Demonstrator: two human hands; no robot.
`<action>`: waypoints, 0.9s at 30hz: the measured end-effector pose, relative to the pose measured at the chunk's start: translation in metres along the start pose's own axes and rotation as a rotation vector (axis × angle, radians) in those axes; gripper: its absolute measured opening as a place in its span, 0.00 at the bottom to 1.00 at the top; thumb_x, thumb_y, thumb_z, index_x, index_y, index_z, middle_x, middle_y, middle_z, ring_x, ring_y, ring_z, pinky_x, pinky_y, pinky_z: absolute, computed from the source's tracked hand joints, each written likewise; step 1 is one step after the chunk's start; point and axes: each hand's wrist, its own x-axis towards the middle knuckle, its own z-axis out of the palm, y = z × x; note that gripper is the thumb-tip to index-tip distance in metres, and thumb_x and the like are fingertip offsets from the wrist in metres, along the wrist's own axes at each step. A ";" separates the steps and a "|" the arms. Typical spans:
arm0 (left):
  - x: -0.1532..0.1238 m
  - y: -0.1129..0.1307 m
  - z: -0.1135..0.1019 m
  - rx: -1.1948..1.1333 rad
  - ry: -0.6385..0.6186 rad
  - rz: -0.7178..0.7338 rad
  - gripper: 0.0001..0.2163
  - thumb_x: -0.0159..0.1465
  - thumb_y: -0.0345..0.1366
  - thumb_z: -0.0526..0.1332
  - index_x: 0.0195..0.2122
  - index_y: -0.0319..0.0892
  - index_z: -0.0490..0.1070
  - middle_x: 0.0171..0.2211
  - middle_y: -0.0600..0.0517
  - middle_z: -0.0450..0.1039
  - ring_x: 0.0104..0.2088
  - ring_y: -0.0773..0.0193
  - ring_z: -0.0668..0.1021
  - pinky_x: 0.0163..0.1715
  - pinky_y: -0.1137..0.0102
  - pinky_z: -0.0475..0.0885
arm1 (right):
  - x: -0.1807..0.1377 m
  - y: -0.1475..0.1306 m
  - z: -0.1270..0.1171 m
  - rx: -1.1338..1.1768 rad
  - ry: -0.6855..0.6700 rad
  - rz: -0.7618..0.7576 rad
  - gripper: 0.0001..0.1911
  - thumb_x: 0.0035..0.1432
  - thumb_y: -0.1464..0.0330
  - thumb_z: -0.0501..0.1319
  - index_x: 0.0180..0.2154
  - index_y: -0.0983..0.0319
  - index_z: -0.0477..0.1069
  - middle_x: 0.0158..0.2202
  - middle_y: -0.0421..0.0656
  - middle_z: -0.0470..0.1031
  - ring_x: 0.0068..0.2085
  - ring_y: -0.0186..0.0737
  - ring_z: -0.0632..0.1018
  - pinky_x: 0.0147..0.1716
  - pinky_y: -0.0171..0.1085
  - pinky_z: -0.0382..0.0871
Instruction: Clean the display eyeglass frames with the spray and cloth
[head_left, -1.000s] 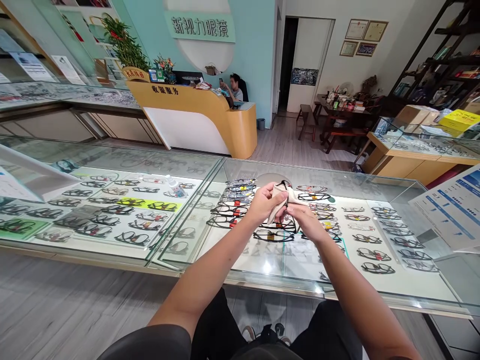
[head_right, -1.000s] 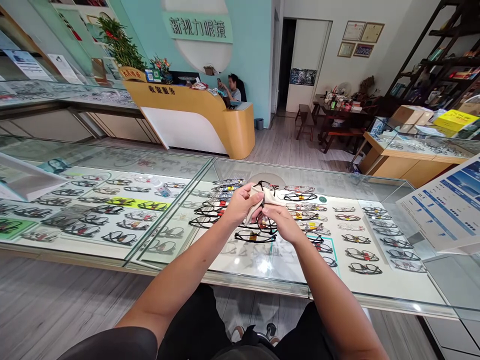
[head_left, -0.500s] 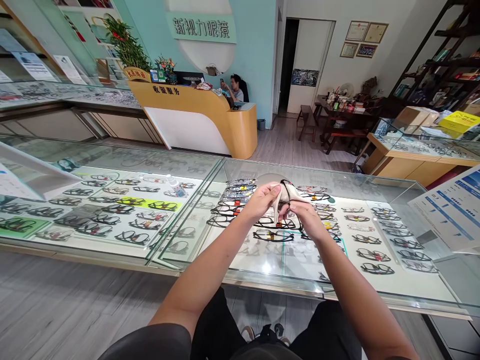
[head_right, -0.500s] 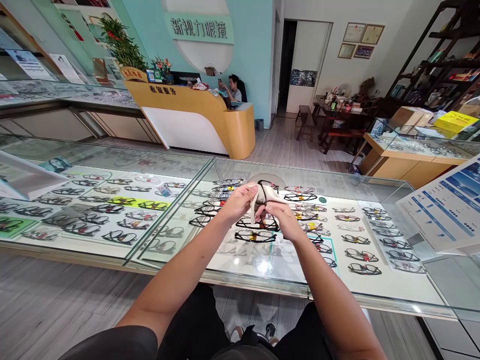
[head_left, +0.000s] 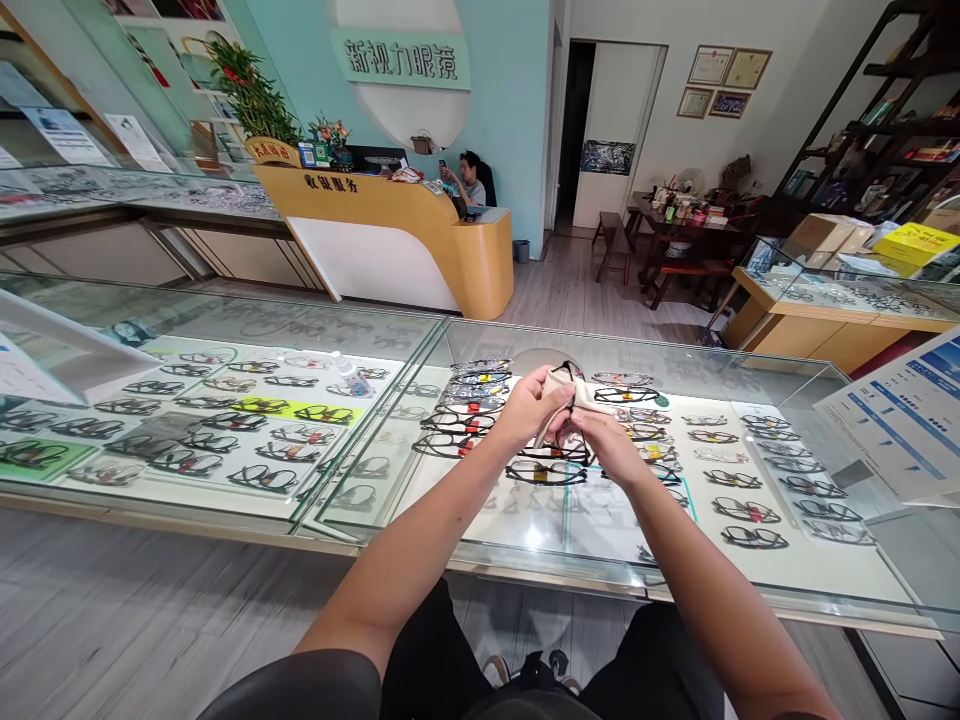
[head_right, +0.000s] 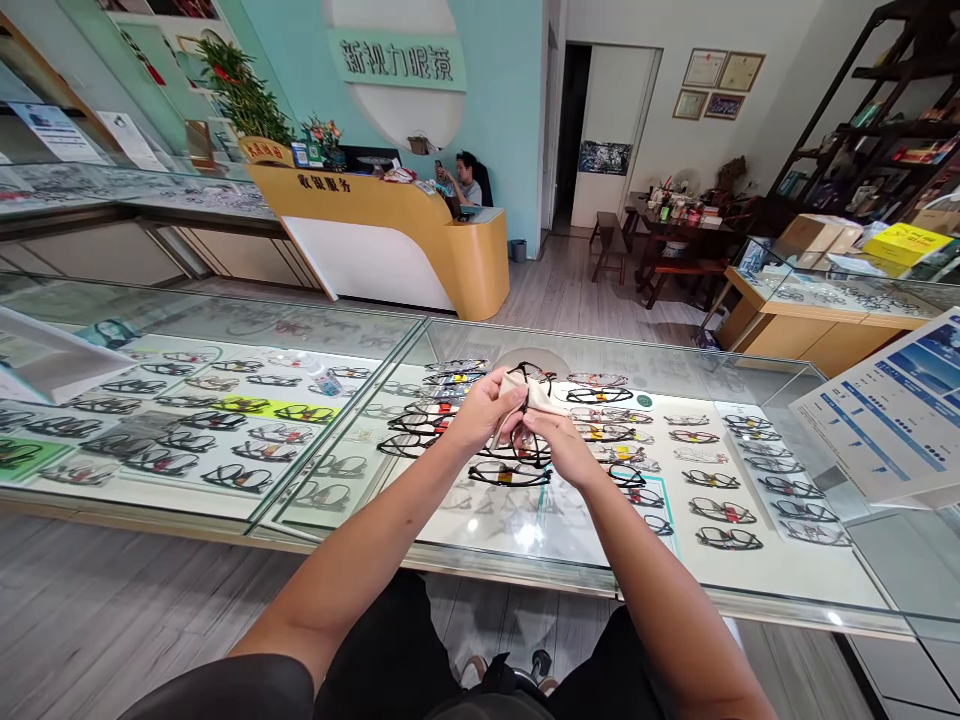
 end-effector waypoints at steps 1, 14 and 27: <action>0.000 -0.001 0.001 0.000 0.022 0.002 0.23 0.64 0.56 0.72 0.43 0.43 0.67 0.14 0.62 0.67 0.09 0.69 0.66 0.12 0.75 0.67 | 0.000 -0.001 0.000 -0.025 -0.009 0.012 0.22 0.72 0.52 0.60 0.38 0.62 0.83 0.38 0.47 0.82 0.42 0.46 0.78 0.43 0.42 0.73; 0.002 0.011 -0.012 -0.082 -0.132 -0.034 0.26 0.64 0.55 0.73 0.51 0.40 0.69 0.26 0.53 0.78 0.19 0.63 0.79 0.21 0.70 0.77 | -0.003 -0.013 -0.006 -0.077 0.058 -0.043 0.20 0.71 0.54 0.60 0.38 0.61 0.84 0.33 0.45 0.80 0.39 0.46 0.78 0.47 0.43 0.71; -0.002 0.006 0.001 -0.003 0.028 0.024 0.23 0.66 0.57 0.70 0.40 0.44 0.65 0.16 0.60 0.69 0.10 0.69 0.68 0.12 0.75 0.68 | -0.004 -0.010 0.004 -0.156 -0.020 0.011 0.25 0.72 0.48 0.59 0.40 0.61 0.84 0.37 0.46 0.80 0.40 0.45 0.76 0.46 0.42 0.72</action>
